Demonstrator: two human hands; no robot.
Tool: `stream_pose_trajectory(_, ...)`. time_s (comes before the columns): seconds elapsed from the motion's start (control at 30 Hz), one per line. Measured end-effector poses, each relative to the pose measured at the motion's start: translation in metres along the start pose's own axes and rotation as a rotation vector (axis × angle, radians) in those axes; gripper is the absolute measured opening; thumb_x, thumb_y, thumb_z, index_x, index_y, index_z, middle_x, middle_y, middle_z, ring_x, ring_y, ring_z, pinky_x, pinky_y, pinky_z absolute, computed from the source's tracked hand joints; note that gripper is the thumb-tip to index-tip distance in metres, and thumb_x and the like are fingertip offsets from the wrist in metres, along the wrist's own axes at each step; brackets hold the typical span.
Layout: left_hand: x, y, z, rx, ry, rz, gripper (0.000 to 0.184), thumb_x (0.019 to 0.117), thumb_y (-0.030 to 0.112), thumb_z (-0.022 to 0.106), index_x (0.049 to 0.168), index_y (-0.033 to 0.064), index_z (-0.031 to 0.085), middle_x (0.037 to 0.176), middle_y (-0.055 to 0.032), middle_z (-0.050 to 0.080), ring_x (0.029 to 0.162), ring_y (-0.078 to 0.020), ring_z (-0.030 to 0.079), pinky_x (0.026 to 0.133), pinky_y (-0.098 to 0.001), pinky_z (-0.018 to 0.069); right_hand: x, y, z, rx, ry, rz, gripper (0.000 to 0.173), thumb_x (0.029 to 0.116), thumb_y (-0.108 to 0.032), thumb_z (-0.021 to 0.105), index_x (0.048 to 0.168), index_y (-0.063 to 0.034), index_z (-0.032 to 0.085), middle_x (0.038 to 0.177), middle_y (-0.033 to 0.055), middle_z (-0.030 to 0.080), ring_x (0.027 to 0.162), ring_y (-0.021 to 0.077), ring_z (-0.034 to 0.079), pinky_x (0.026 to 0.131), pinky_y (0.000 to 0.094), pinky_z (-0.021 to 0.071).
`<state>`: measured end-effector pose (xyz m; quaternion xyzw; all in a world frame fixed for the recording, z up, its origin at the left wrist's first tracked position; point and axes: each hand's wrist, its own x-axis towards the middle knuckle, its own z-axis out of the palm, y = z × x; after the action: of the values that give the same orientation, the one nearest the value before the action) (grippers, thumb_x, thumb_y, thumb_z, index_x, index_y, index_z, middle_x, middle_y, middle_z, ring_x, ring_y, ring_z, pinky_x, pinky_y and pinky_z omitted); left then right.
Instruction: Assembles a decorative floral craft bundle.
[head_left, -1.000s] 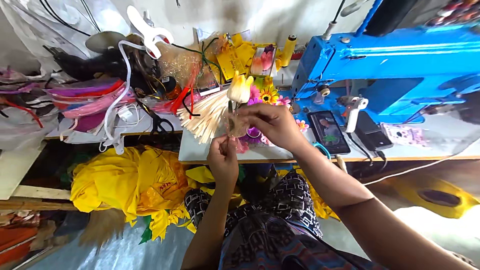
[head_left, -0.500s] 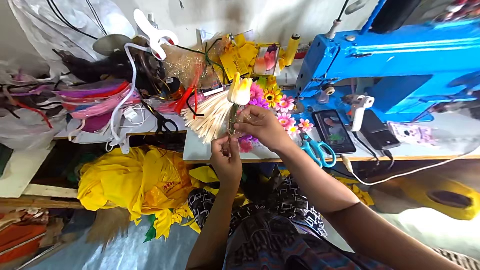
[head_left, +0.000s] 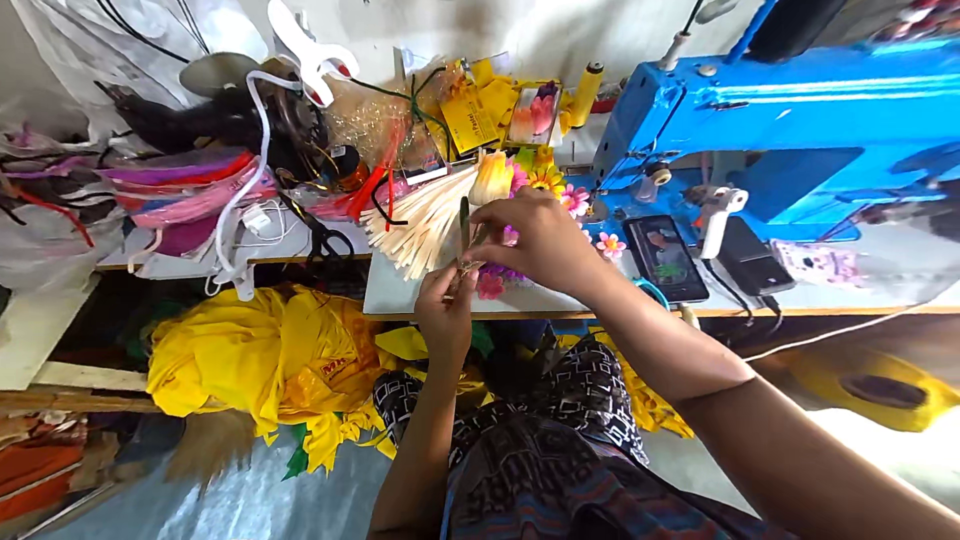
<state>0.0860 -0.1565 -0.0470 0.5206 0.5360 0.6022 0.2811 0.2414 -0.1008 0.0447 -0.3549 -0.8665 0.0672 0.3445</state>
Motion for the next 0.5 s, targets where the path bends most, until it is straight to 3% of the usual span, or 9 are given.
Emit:
stream_pose_trajectory(0.1, 0.000, -0.001, -0.001, -0.020, -0.029, 0.021, 0.031, 0.0979, 0.014, 0.069, 0.125, 0.0001, 0.069, 0.114, -0.0096, 0.067, 0.092, -0.0080, 0.065, 0.077, -0.0225, 0.0546, 0.006, -0.008, -0.001, -0.089, -0.066, -0.083, 0.018, 0.0983, -0.019, 0.066, 0.105, -0.0072, 0.078, 0.090, 0.0107, 0.074, 0.089, 0.0328, 0.068, 0.083, 0.0507, 0.0518)
stream_pose_trajectory(0.17, 0.001, -0.004, -0.005, -0.052, -0.060, 0.000, 0.032, 0.0996, 0.017, 0.066, 0.126, 0.0003, 0.069, 0.114, -0.0071, 0.068, 0.088, -0.0048, 0.064, 0.075, -0.0211, 0.0535, 0.014, -0.006, -0.011, -0.059, -0.123, -0.195, 0.015, 0.0987, -0.011, 0.063, 0.103, -0.0066, 0.077, 0.094, 0.0127, 0.071, 0.092, 0.0335, 0.068, 0.080, 0.0498, 0.0554)
stream_pose_trajectory(0.27, 0.001, -0.006, -0.007, -0.079, -0.079, -0.055, 0.025, 0.1015, 0.020, 0.064, 0.118, 0.0033, 0.072, 0.108, -0.0018, 0.067, 0.074, -0.0011, 0.058, 0.065, -0.0185, 0.0491, 0.029, -0.003, -0.022, -0.046, -0.219, -0.363, 0.014, 0.0981, -0.004, 0.061, 0.098, -0.0036, 0.074, 0.096, 0.0146, 0.070, 0.095, 0.0329, 0.069, 0.078, 0.0470, 0.0565)
stream_pose_trajectory(0.4, -0.002, -0.004, -0.006, -0.071, -0.111, -0.091, 0.020, 0.0986, 0.016, 0.067, 0.111, 0.0023, 0.075, 0.101, -0.0014, 0.068, 0.077, -0.0026, 0.060, 0.068, -0.0201, 0.0508, 0.049, -0.008, -0.024, -0.175, -0.288, -0.487, 0.017, 0.0970, 0.003, 0.056, 0.097, -0.0016, 0.073, 0.093, 0.0159, 0.068, 0.087, 0.0349, 0.070, 0.069, 0.0501, 0.0550)
stream_pose_trajectory(0.5, -0.003, -0.006, -0.001, -0.115, -0.064, -0.096, 0.016, 0.0989, 0.015, 0.067, 0.103, 0.0025, 0.075, 0.092, 0.0014, 0.068, 0.070, -0.0010, 0.058, 0.063, -0.0188, 0.0503, 0.060, -0.014, -0.015, -0.292, -0.256, -0.546, 0.018, 0.0946, 0.007, 0.055, 0.095, -0.0002, 0.072, 0.091, 0.0168, 0.067, 0.088, 0.0376, 0.068, 0.063, 0.0493, 0.0520)
